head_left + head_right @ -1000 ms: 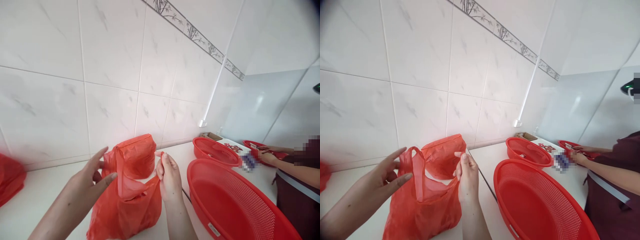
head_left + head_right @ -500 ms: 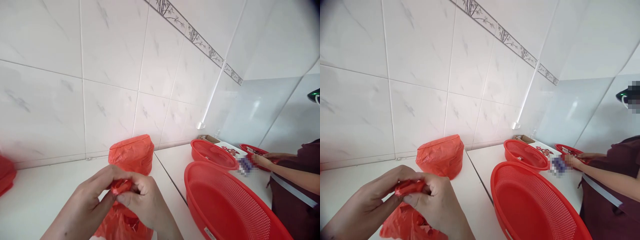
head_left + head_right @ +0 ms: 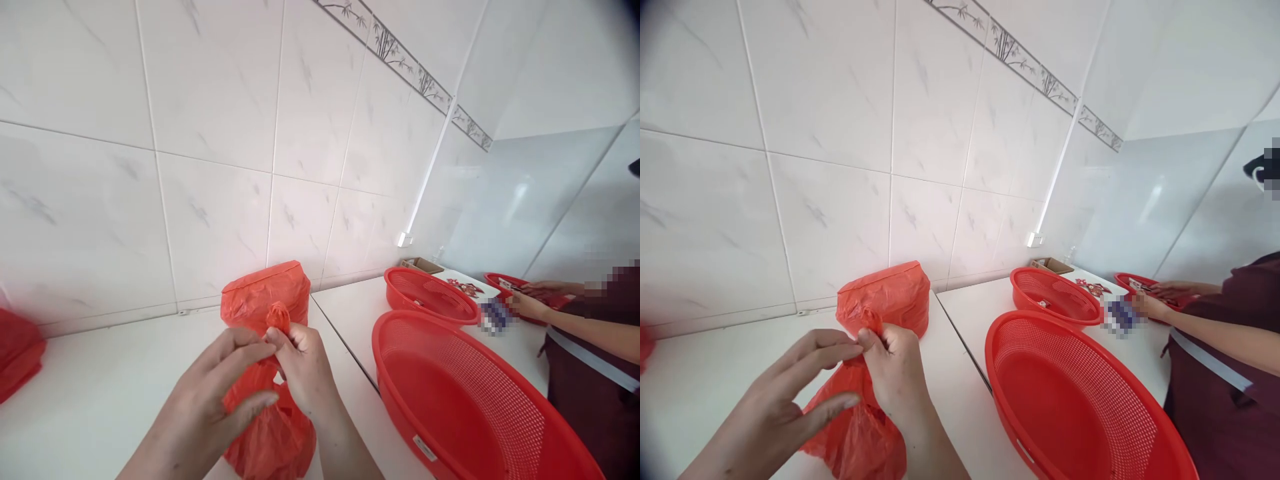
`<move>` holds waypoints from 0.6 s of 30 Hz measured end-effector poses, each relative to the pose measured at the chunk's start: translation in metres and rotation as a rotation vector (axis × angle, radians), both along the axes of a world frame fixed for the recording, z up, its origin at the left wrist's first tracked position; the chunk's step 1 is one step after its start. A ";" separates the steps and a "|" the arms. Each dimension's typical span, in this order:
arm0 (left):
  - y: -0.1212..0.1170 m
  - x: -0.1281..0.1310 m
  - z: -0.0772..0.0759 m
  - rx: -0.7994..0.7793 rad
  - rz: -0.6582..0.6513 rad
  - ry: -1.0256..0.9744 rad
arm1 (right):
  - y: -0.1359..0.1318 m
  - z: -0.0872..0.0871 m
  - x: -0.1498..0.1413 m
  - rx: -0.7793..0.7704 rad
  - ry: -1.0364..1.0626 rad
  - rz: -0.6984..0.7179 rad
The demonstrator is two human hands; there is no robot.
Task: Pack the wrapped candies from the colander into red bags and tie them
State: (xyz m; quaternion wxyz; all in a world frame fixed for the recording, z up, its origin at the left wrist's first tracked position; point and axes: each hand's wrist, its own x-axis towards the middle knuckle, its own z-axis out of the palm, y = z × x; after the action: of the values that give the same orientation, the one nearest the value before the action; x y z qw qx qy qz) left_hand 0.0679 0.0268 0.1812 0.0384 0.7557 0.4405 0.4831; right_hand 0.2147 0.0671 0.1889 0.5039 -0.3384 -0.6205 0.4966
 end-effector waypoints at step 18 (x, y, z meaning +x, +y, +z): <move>0.022 -0.001 -0.010 -0.644 -0.286 -0.553 | 0.005 0.000 0.027 0.234 -0.146 0.335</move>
State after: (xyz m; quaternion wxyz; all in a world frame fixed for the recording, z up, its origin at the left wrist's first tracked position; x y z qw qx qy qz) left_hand 0.0672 0.0488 0.1715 0.4547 0.6009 0.4327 0.4949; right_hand 0.2415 0.0718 0.1893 0.4041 -0.2049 -0.7561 0.4722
